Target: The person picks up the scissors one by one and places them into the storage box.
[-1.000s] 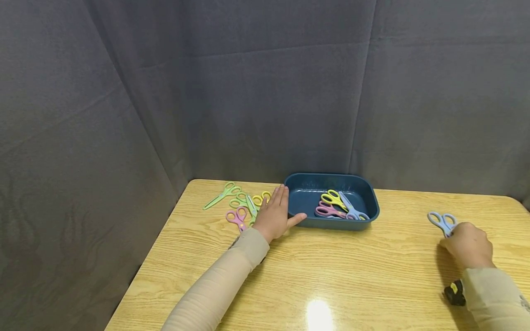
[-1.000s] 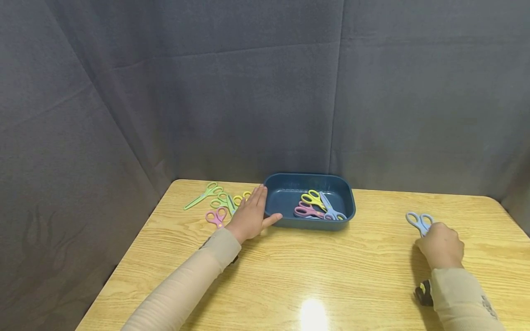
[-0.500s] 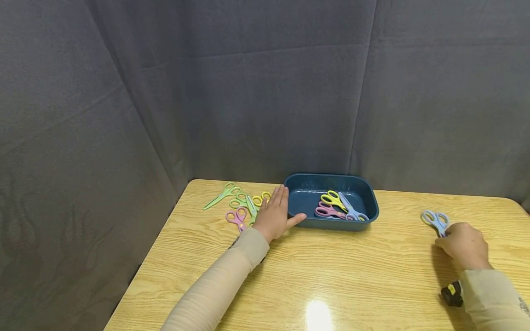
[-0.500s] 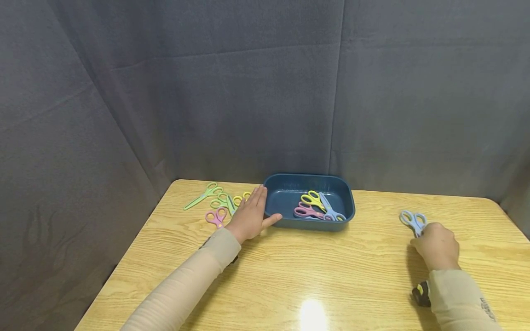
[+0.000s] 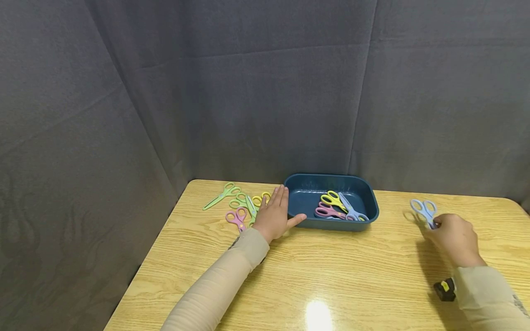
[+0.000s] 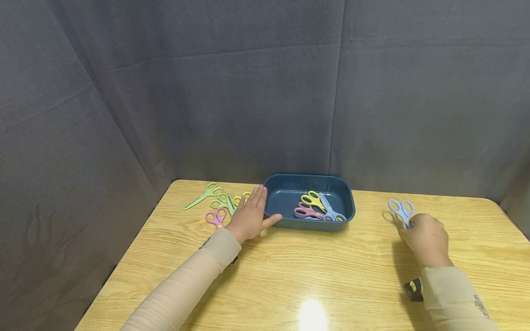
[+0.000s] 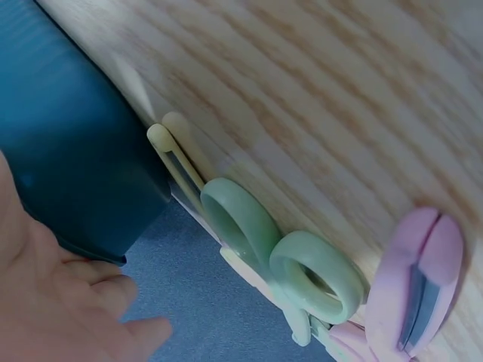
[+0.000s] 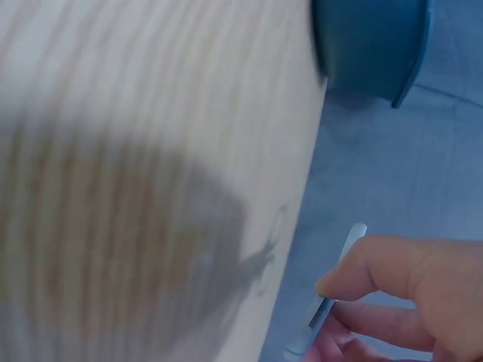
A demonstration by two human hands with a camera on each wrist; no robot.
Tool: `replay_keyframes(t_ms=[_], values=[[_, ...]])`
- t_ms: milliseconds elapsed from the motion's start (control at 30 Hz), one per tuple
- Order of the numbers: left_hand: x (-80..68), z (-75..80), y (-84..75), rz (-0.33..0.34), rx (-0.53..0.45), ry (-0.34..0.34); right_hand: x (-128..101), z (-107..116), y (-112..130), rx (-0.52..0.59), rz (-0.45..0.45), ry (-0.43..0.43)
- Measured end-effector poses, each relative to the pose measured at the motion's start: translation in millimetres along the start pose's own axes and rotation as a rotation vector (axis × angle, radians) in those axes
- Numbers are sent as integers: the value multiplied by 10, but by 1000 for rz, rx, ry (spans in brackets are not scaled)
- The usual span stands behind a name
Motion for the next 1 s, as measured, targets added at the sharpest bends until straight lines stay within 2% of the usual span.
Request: replay_keyframes(t_ms=[333,1000], values=[[27,-43,18,3,24,4,85,19,289,11,76,-34],[16,-23,9,-7,-25,2,274,-110,838,36,198,-118]])
Point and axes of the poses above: each hand's wrist, its own x-axis towards the middle knuckle, its own z-axis out of the back of the hand, y = z × x, the point moved 2 cm from there along x, towards the middle knuckle, and after that the axes turned 14 degrees about z, right-handed, at the moved point
